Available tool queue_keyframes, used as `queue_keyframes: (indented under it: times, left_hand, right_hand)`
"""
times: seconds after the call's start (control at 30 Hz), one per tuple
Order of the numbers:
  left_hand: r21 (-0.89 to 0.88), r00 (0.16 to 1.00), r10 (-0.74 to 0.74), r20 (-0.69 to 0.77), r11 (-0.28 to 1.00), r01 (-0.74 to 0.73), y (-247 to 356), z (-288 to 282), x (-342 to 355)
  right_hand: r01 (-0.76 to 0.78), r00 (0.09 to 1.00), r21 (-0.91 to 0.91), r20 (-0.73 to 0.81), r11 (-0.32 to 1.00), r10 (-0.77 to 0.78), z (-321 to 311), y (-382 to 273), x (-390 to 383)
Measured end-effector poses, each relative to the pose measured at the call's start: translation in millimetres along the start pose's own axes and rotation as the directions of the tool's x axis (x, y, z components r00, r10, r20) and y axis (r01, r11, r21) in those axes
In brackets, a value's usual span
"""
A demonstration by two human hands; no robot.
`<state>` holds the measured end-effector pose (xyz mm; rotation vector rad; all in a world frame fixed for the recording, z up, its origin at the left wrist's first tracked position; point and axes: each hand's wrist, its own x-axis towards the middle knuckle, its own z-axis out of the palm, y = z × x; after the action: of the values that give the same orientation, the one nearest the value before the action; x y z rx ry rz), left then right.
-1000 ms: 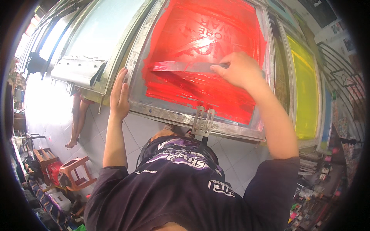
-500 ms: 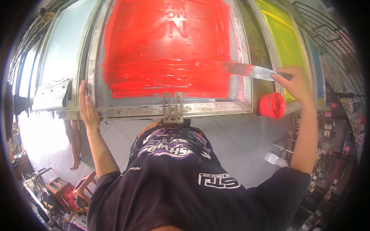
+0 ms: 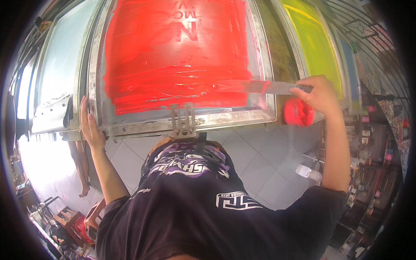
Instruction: The person scoops red ink from a container and spreads it evenly across a screen printing frame using a metal spatula. The person repeatedly adds ink and smooths the surface to prepare the screen for printing.
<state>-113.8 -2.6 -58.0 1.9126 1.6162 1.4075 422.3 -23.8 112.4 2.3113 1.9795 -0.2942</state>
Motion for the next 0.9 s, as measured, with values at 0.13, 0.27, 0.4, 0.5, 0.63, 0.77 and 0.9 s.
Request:
queue_keyframes:
  times: [0.13,0.27,0.4,0.5,0.63,0.77,0.9]
  left_hand:
    - [0.011,1.0,-0.004,0.003,1.0,0.004,1.9,-0.4,0.4]
    - [-0.011,1.0,-0.014,-0.023,1.0,0.014,0.8,-1.2,-1.6]
    - [-0.069,0.999,-0.029,-0.032,0.997,0.027,2.9,-1.5,-3.5]
    - [-0.08,0.998,-0.063,-0.029,0.995,0.06,7.6,-2.4,-4.4]
    - [-0.068,0.997,-0.067,-0.026,0.996,0.065,6.9,-2.1,-4.2]
    - [-0.022,0.999,-0.045,-0.031,0.999,0.044,6.3,-4.0,-2.0]
    - [-0.002,0.999,0.018,-0.05,1.0,-0.018,-2.8,-1.7,-3.3]
  right_hand:
    - [0.092,0.996,0.027,0.004,0.995,-0.092,12.8,-30.8,17.8]
    - [0.176,0.984,0.067,0.019,0.982,-0.178,28.4,-68.4,32.3]
    - [0.146,0.982,0.176,0.095,0.974,-0.164,37.8,-121.7,38.3]
    - [0.203,0.972,0.185,0.077,0.962,-0.22,50.5,-159.4,40.9]
    - [0.231,0.964,0.376,0.037,0.897,-0.264,72.3,-183.4,49.1]
    - [0.145,0.97,0.599,0.071,0.788,-0.233,65.3,-149.9,53.6]
    - [0.242,0.97,0.52,-0.099,0.819,-0.224,43.4,-63.1,38.4]
